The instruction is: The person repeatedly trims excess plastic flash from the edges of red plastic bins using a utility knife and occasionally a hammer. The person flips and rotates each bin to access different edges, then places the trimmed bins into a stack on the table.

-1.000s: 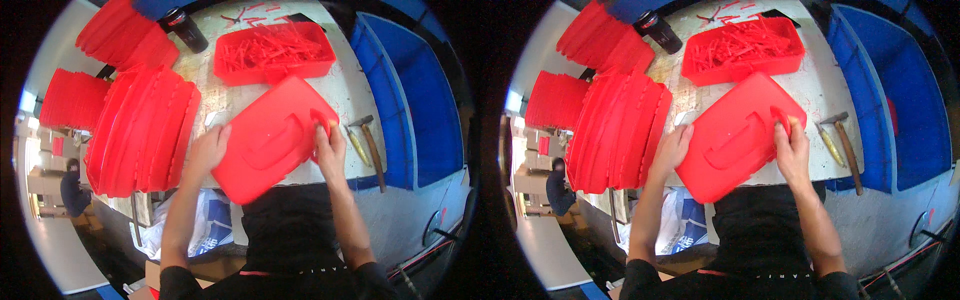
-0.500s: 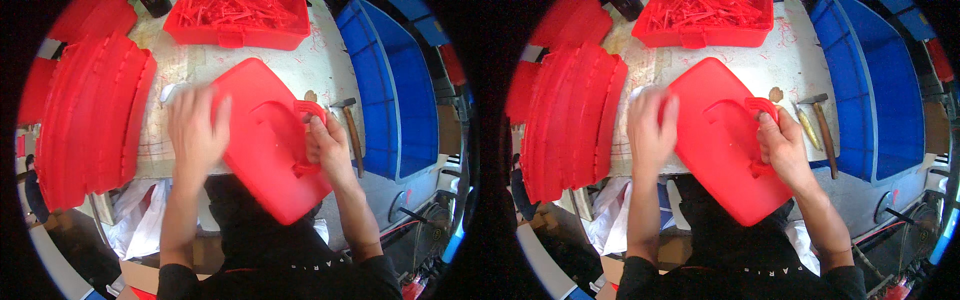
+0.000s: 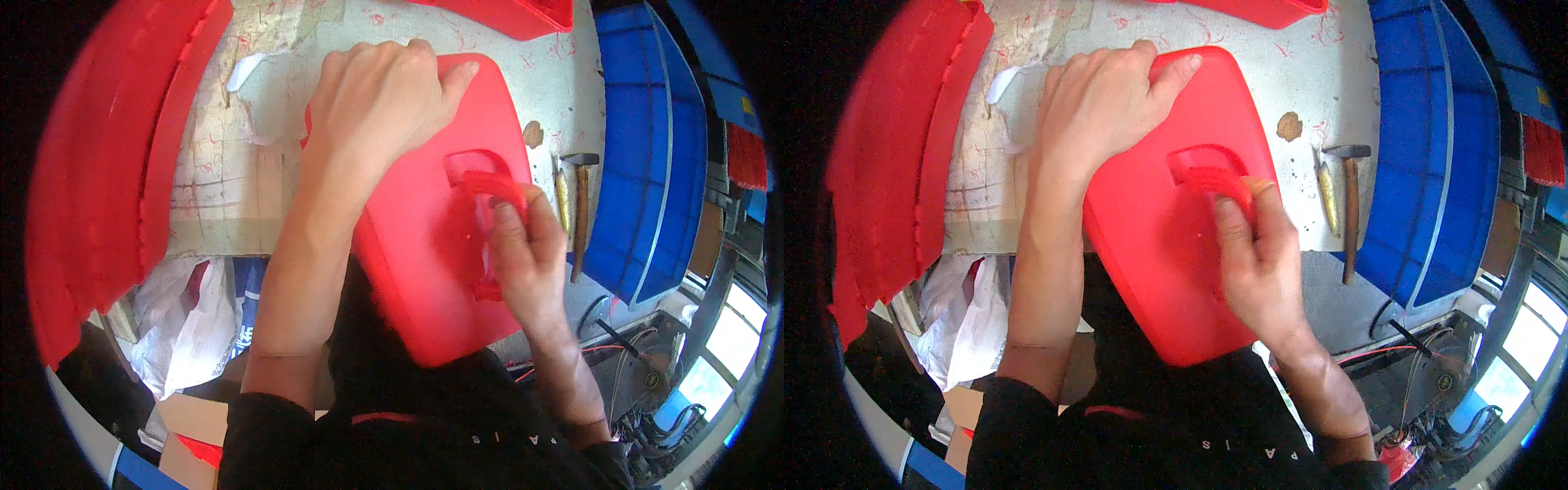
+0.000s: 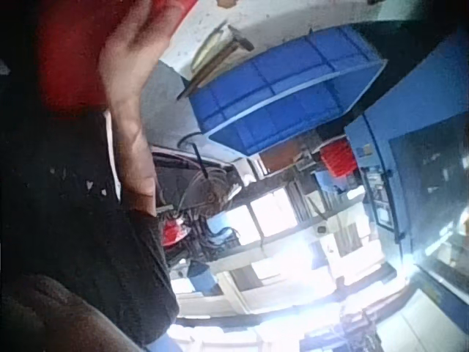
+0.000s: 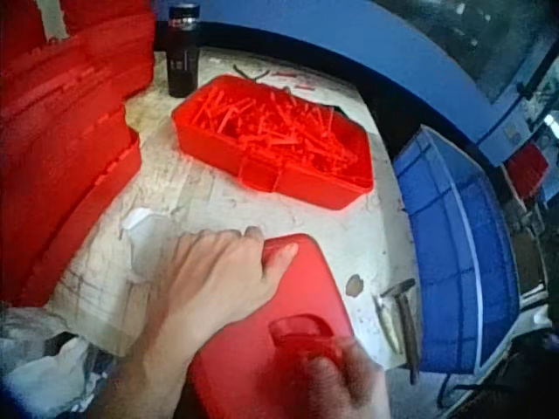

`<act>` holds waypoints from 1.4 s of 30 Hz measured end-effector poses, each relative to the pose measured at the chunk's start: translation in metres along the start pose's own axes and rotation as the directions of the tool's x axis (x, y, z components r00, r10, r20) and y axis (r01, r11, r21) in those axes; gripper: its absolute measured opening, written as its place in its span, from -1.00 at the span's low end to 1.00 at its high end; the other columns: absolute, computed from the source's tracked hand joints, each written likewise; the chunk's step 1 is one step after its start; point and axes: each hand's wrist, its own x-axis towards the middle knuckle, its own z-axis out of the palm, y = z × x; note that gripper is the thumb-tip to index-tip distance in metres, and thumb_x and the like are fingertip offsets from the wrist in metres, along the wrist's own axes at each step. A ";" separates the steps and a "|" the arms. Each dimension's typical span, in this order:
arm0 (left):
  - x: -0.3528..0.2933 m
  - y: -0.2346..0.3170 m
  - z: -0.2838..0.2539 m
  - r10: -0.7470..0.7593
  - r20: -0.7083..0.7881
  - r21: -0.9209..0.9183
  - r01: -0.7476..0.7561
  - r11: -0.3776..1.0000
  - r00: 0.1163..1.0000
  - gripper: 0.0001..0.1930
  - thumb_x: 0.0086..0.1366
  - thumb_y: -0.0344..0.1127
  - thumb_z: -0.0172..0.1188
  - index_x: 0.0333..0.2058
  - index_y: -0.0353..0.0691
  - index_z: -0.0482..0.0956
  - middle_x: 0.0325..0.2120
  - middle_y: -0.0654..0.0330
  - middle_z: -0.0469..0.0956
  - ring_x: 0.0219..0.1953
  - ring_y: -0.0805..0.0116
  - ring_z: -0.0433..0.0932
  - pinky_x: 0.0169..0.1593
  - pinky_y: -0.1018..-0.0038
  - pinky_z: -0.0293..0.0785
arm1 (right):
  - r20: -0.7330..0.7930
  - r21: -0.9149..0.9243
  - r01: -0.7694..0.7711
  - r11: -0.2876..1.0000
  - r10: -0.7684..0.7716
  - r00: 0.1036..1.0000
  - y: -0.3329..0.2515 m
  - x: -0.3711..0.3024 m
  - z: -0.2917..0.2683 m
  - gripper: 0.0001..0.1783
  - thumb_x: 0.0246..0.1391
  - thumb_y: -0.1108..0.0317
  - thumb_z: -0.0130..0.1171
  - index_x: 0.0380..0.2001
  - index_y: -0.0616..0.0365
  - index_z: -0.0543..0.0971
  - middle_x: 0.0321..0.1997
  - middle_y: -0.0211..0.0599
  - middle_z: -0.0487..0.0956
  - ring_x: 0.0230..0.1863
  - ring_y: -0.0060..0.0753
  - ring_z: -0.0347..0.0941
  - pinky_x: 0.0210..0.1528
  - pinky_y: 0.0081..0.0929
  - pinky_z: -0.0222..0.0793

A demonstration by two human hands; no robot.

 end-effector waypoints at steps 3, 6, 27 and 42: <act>-0.001 -0.001 0.005 0.031 -0.045 -0.001 -0.031 1.000 0.999 -0.48 0.32 0.12 0.13 -0.38 -0.33 0.70 -0.49 -0.16 0.65 -0.32 -0.11 0.68 -0.12 0.10 0.56 | -0.091 0.154 -0.179 0.972 0.194 0.977 0.002 0.001 -0.002 -0.82 0.36 0.37 0.05 -0.11 0.24 0.52 -0.47 -0.53 0.47 -0.45 -0.74 0.28 -0.43 -0.67 0.23; 0.000 -0.004 0.011 0.123 -0.140 0.007 -0.124 0.992 0.983 -0.49 0.30 0.10 0.15 -0.42 -0.32 0.71 -0.53 -0.13 0.65 -0.40 -0.10 0.67 -0.21 0.12 0.58 | -0.038 0.070 -0.058 0.996 0.061 0.997 0.004 0.002 0.003 -0.83 0.36 0.37 0.04 -0.13 0.25 0.53 -0.48 -0.54 0.46 -0.46 -0.73 0.29 -0.43 -0.64 0.24; 0.002 -0.019 -0.010 0.068 0.010 0.057 -0.068 0.996 0.998 -0.42 0.39 0.16 -0.03 -0.24 -0.32 0.70 -0.37 -0.16 0.67 -0.25 -0.14 0.67 -0.08 0.02 0.55 | 0.054 0.177 -0.197 0.964 0.191 0.980 -0.013 0.013 0.020 -0.79 0.40 0.22 -0.04 -0.12 0.11 0.46 -0.55 -0.62 0.31 -0.65 -0.80 0.10 -0.65 -0.69 -0.05; -0.013 -0.014 0.001 0.218 -0.060 -0.002 -0.218 0.976 0.974 -0.43 0.37 0.17 -0.01 -0.20 -0.29 0.70 -0.43 -0.14 0.66 -0.28 -0.13 0.66 -0.10 0.02 0.55 | 0.012 0.131 0.050 0.990 -0.052 0.999 0.015 -0.020 0.029 -0.79 0.44 0.27 -0.05 -0.04 0.12 0.47 -0.56 -0.66 0.32 -0.64 -0.84 0.12 -0.65 -0.76 0.03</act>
